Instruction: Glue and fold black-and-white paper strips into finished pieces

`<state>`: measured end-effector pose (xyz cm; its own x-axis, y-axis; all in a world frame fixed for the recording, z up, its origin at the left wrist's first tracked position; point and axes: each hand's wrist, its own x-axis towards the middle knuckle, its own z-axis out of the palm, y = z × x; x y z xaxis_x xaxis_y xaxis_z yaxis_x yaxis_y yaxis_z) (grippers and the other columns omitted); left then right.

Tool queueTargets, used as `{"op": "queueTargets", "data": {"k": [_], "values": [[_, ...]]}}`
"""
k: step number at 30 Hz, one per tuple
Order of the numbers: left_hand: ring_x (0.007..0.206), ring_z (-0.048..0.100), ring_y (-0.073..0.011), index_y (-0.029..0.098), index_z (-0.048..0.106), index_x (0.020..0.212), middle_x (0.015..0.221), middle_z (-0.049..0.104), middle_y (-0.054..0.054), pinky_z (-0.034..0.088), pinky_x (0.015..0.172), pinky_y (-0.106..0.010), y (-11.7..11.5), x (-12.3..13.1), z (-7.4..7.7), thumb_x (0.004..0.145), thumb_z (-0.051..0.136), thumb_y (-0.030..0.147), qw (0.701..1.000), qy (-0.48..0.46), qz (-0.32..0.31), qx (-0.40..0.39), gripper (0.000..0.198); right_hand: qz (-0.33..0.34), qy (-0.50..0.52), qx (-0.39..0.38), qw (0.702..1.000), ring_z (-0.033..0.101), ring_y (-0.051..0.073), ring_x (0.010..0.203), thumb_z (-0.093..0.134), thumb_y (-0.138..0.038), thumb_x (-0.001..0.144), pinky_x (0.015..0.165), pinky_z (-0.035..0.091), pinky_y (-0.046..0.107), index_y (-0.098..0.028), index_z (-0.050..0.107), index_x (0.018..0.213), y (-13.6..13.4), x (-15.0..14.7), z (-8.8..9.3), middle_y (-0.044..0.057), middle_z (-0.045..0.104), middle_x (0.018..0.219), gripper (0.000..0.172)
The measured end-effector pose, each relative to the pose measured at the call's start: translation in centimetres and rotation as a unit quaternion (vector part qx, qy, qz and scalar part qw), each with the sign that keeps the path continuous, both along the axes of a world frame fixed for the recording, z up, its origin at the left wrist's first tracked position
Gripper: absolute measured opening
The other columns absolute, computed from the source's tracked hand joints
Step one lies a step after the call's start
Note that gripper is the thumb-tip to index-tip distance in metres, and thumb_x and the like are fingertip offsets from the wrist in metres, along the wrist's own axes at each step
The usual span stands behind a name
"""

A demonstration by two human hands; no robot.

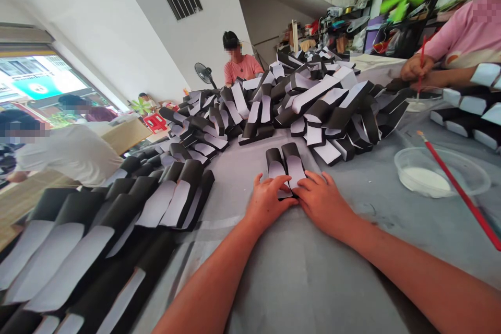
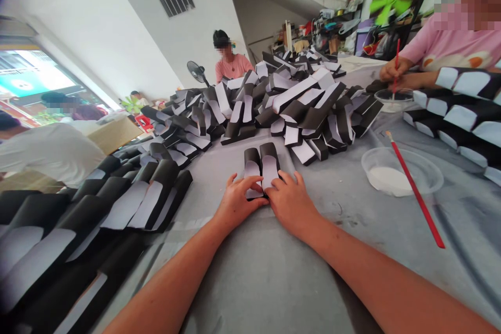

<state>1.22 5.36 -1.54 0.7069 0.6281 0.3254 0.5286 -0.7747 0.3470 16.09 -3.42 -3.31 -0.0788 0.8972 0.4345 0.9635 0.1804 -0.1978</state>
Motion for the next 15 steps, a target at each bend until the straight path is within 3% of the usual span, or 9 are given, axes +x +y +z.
{"op": "queueTargets", "data": {"k": [15], "values": [[0.088,0.066,-0.0178,0.025,0.068,0.093,0.088,0.073,0.002,0.024,0.107,-0.052,-0.29,0.22,0.54,0.07,0.076,0.027,1.0,0.023,-0.001,-0.007,0.024,-0.004,0.0,-0.021,1.0,0.046,0.03,0.12,0.046,-0.016,0.089,0.098,0.027,0.051,-0.021,0.068,0.102,-0.08,-0.05,0.31,0.007,0.068,0.104,0.025]]}}
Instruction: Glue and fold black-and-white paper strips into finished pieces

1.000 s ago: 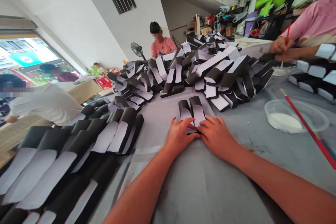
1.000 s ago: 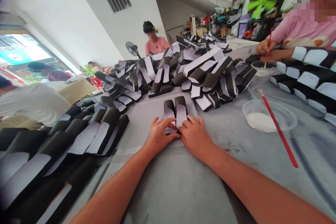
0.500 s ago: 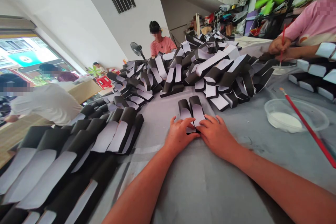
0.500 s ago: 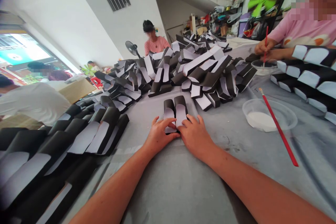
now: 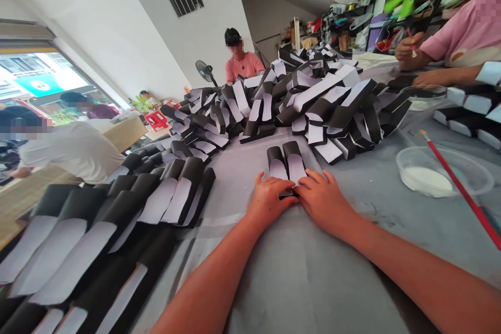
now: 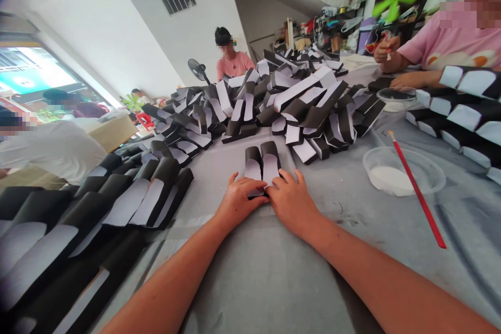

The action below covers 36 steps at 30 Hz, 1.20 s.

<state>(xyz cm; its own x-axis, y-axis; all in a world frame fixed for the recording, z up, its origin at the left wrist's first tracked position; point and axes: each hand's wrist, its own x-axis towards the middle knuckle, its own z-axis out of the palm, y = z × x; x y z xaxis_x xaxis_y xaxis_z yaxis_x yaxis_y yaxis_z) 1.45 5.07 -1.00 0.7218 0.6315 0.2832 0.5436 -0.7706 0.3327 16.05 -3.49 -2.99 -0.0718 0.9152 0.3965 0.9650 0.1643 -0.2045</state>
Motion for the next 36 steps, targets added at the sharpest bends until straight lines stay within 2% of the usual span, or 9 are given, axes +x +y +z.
{"op": "queueTargets", "data": {"k": [7,15,18,21,25,28,31,36], "values": [[0.088,0.064,-0.0173,0.026,0.069,0.086,0.087,0.072,0.003,0.022,0.108,-0.052,0.0,-0.1,0.1,0.074,0.072,0.028,1.0,0.006,-0.016,-0.004,0.013,0.014,0.018,-0.03,0.999,0.041,0.031,0.125,0.048,-0.015,0.084,0.102,0.022,0.054,-0.018,0.068,0.103,-0.1,-0.1,0.5,0.009,0.067,0.107,0.027],[0.083,0.063,-0.0166,0.023,0.067,0.081,0.082,0.071,0.001,0.023,0.107,-0.05,-0.2,-0.3,0.3,0.081,0.062,0.04,0.998,0.0,-0.056,0.021,0.018,0.031,0.049,-0.016,0.998,0.043,0.029,0.123,0.043,-0.011,0.081,0.103,0.022,0.052,-0.02,0.07,0.094,-0.4,0.0,0.8,0.006,0.069,0.1,0.031],[0.08,0.062,-0.0154,0.021,0.066,0.077,0.078,0.069,0.0,0.025,0.106,-0.048,-0.3,-0.4,0.5,0.088,0.052,0.042,0.998,-0.002,-0.061,0.031,0.027,0.031,0.083,0.019,0.996,0.048,0.027,0.119,0.042,-0.013,0.082,0.102,0.024,0.05,-0.02,0.069,0.086,-0.5,0.1,0.9,0.004,0.07,0.092,0.029],[0.078,0.061,-0.0149,0.02,0.064,0.073,0.073,0.068,0.0,0.027,0.105,-0.048,-0.4,-0.4,0.6,0.092,0.045,0.041,0.997,0.007,-0.061,0.047,0.034,0.01,0.147,0.099,0.984,0.053,0.026,0.112,0.04,-0.019,0.087,0.1,0.03,0.047,-0.022,0.069,0.083,-0.6,0.3,0.9,0.003,0.071,0.087,0.029],[0.075,0.06,-0.0142,0.019,0.061,0.067,0.07,0.066,0.0,0.026,0.105,-0.047,-0.6,-0.4,0.8,0.092,0.043,0.041,0.994,0.02,-0.082,0.075,0.038,-0.044,0.198,0.198,0.959,0.055,0.024,0.109,0.041,-0.026,0.09,0.098,0.037,0.043,-0.024,0.07,0.093,-0.4,0.7,1.0,0.005,0.069,0.096,0.03],[0.073,0.059,-0.0135,0.019,0.059,0.064,0.066,0.064,0.0,0.025,0.106,-0.046,-0.8,-0.3,0.9,0.093,0.042,0.041,0.99,0.028,-0.105,0.095,0.041,-0.079,0.166,0.222,0.958,0.052,0.027,0.115,0.046,-0.024,0.087,0.099,0.037,0.046,-0.024,0.07,0.099,0.0,1.4,1.4,0.007,0.066,0.107,0.027],[0.073,0.059,-0.0134,0.019,0.061,0.066,0.066,0.063,0.001,0.024,0.107,-0.045,-0.8,-0.4,1.0,0.093,0.041,0.041,0.986,0.033,-0.127,0.102,0.04,-0.075,0.085,0.195,0.974,0.043,0.031,0.125,0.051,-0.02,0.083,0.101,0.033,0.05,-0.025,0.072,0.097,0.3,2.2,1.9,0.008,0.06,0.122,0.026],[0.07,0.058,-0.0119,0.019,0.061,0.067,0.066,0.063,0.001,0.025,0.106,-0.042,-1.0,-0.3,1.0,0.093,0.042,0.04,0.98,0.021,-0.161,0.117,0.038,-0.025,0.012,0.061,0.998,0.033,0.035,0.132,0.055,-0.016,0.078,0.099,0.03,0.058,-0.028,0.072,0.1,0.2,3.3,2.3,0.007,0.051,0.137,0.031]]}}
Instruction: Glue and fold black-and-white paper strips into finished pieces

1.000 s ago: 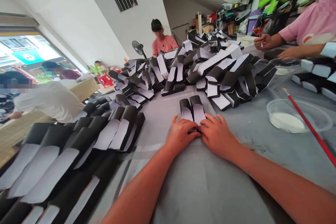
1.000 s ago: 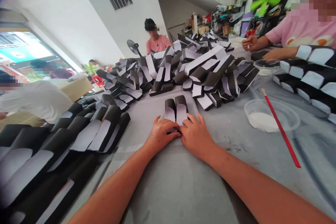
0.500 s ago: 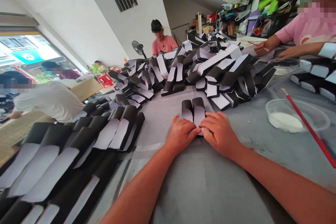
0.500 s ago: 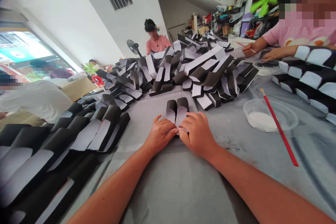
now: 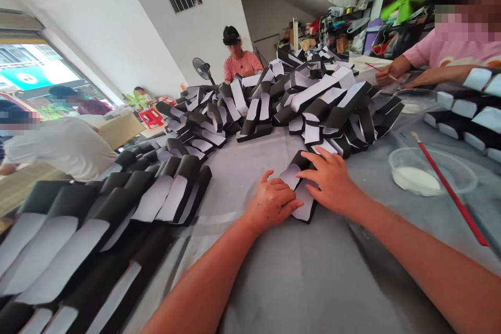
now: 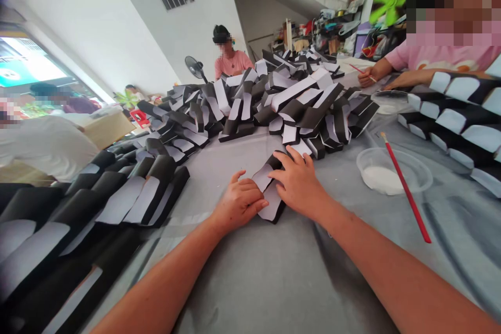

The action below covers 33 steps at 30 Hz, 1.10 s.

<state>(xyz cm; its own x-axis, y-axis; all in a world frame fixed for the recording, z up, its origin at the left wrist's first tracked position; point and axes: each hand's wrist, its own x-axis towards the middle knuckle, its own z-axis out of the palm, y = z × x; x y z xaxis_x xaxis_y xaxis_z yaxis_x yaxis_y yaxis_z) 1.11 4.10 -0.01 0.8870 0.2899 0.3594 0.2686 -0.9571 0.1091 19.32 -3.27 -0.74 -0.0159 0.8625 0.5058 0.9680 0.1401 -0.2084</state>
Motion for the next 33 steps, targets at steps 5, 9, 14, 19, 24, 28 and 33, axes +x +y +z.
{"op": "queueTargets", "data": {"k": [5,9,14,19,24,28,33], "values": [[0.071,0.058,-0.0125,0.02,0.06,0.065,0.065,0.064,0.001,0.024,0.108,-0.043,-0.7,0.3,0.0,0.092,0.042,0.04,0.999,0.006,-0.035,0.024,0.038,0.017,-0.028,-0.058,0.998,0.032,0.036,0.132,0.055,-0.015,0.079,0.097,0.031,0.06,-0.031,0.073,0.098,-0.2,0.1,0.6,0.007,0.05,0.138,0.03],[0.071,0.058,-0.0127,0.02,0.058,0.061,0.062,0.063,0.001,0.024,0.108,-0.042,-1.1,0.5,-0.1,0.092,0.041,0.038,0.998,0.007,-0.056,0.032,0.04,0.014,-0.049,-0.067,0.996,0.032,0.036,0.132,0.056,-0.013,0.079,0.098,0.03,0.061,-0.031,0.074,0.094,-0.4,0.1,1.1,0.007,0.049,0.139,0.029],[0.071,0.059,-0.0127,0.02,0.059,0.062,0.064,0.064,0.0,0.026,0.108,-0.043,-1.2,0.5,0.0,0.09,0.043,0.035,0.999,0.018,-0.045,0.015,0.036,0.021,-0.061,-0.06,0.996,0.035,0.036,0.131,0.057,-0.014,0.081,0.098,0.029,0.062,-0.028,0.075,0.083,-0.3,0.2,0.8,0.006,0.054,0.135,0.023],[0.069,0.059,-0.0126,0.02,0.06,0.067,0.066,0.063,0.001,0.029,0.105,-0.045,-1.1,0.4,-0.1,0.086,0.051,0.035,0.998,0.023,-0.036,-0.035,0.026,0.015,-0.068,-0.049,0.996,0.037,0.036,0.13,0.056,-0.013,0.082,0.098,0.029,0.061,-0.025,0.074,0.073,-0.1,0.1,0.2,0.006,0.057,0.131,0.024],[0.073,0.062,-0.015,0.021,0.059,0.091,0.07,0.066,0.003,0.031,0.104,-0.048,-1.0,0.7,0.0,0.08,0.061,0.038,0.996,-0.003,0.042,-0.078,0.021,0.013,-0.076,-0.05,0.996,0.036,0.037,0.13,0.057,-0.012,0.081,0.098,0.028,0.062,-0.024,0.074,0.073,-0.2,0.1,0.3,0.008,0.055,0.133,0.022],[0.072,0.062,-0.0181,0.019,0.062,0.084,0.07,0.066,-0.001,0.042,0.09,-0.044,-1.3,1.7,0.5,0.08,0.061,0.042,0.993,0.011,0.121,-0.017,0.023,0.014,-0.077,-0.033,0.996,0.037,0.037,0.13,0.059,-0.012,0.079,0.099,0.028,0.061,-0.024,0.074,0.072,-0.3,0.0,0.2,0.008,0.055,0.133,0.02],[0.069,0.062,-0.0183,0.019,0.066,0.078,0.07,0.068,-0.004,0.046,0.061,-0.028,-2.3,2.8,1.0,0.084,0.057,0.037,0.981,0.075,0.175,0.025,0.021,0.013,-0.085,-0.04,0.995,0.035,0.037,0.131,0.059,-0.01,0.078,0.1,0.027,0.061,-0.022,0.073,0.069,-0.5,-0.3,0.3,0.008,0.054,0.134,0.02]]}}
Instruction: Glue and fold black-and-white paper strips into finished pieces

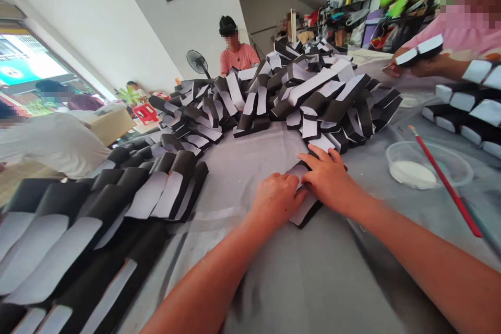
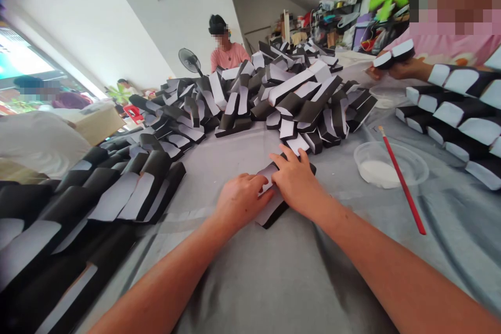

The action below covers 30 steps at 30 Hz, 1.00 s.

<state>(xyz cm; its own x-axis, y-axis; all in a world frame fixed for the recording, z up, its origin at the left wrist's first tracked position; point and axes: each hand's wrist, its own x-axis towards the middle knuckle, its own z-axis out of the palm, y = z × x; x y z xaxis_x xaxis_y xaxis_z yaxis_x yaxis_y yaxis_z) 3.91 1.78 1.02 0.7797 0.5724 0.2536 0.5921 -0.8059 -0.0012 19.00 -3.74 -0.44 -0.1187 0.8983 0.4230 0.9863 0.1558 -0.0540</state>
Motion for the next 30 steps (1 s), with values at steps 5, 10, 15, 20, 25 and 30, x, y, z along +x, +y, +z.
{"op": "queueTargets", "data": {"k": [5,10,15,20,25,30], "values": [[0.063,0.064,-0.0171,0.019,0.07,0.078,0.071,0.069,-0.004,0.046,0.053,-0.026,-0.4,0.4,0.0,0.089,0.05,0.031,0.997,0.069,0.025,-0.027,0.025,0.007,-0.001,-0.012,1.0,0.036,0.037,0.131,0.052,-0.008,0.081,0.1,0.028,0.061,-0.021,0.073,0.069,-0.2,-0.3,0.4,0.009,0.055,0.134,0.027],[0.071,0.066,-0.0198,0.018,0.071,0.082,0.078,0.071,-0.007,0.048,0.057,-0.028,-0.3,0.3,0.0,0.089,0.049,0.023,0.994,0.087,0.03,-0.052,0.023,0.004,0.007,-0.014,1.0,0.036,0.037,0.131,0.055,-0.009,0.08,0.1,0.03,0.062,-0.024,0.074,0.07,-0.1,-0.3,0.2,0.007,0.056,0.133,0.025],[0.075,0.067,-0.0207,0.017,0.071,0.086,0.08,0.07,-0.008,0.05,0.062,-0.029,-0.1,0.2,-0.1,0.088,0.05,0.021,0.994,0.079,0.021,-0.071,0.021,0.001,0.06,-0.013,0.998,0.035,0.035,0.132,0.063,-0.015,0.076,0.099,0.033,0.058,-0.028,0.074,0.086,0.1,0.8,1.3,0.005,0.053,0.136,0.019],[0.082,0.067,-0.0213,0.016,0.07,0.089,0.086,0.071,-0.007,0.051,0.068,-0.03,0.0,0.2,-0.2,0.089,0.049,0.021,0.991,0.089,0.024,-0.093,0.021,0.015,0.075,-0.023,0.997,0.034,0.036,0.133,0.065,-0.016,0.076,0.1,0.033,0.059,-0.029,0.075,0.085,0.1,1.7,1.9,0.004,0.053,0.136,0.019],[0.083,0.066,-0.0202,0.016,0.07,0.091,0.089,0.071,-0.008,0.05,0.071,-0.029,0.0,0.3,-0.2,0.089,0.049,0.023,0.991,0.084,0.04,-0.096,0.022,0.017,0.05,-0.03,0.998,0.038,0.037,0.13,0.066,-0.018,0.076,0.098,0.034,0.061,-0.029,0.075,0.086,-0.1,0.9,1.4,0.006,0.054,0.134,0.018],[0.081,0.066,-0.0199,0.016,0.07,0.087,0.085,0.07,-0.007,0.05,0.07,-0.029,0.2,0.3,-0.5,0.088,0.051,0.023,0.992,0.065,0.034,-0.099,0.02,-0.002,0.02,-0.04,0.999,0.037,0.038,0.13,0.066,-0.018,0.077,0.097,0.032,0.061,-0.027,0.076,0.084,-0.1,0.3,1.2,0.008,0.055,0.134,0.015]]}}
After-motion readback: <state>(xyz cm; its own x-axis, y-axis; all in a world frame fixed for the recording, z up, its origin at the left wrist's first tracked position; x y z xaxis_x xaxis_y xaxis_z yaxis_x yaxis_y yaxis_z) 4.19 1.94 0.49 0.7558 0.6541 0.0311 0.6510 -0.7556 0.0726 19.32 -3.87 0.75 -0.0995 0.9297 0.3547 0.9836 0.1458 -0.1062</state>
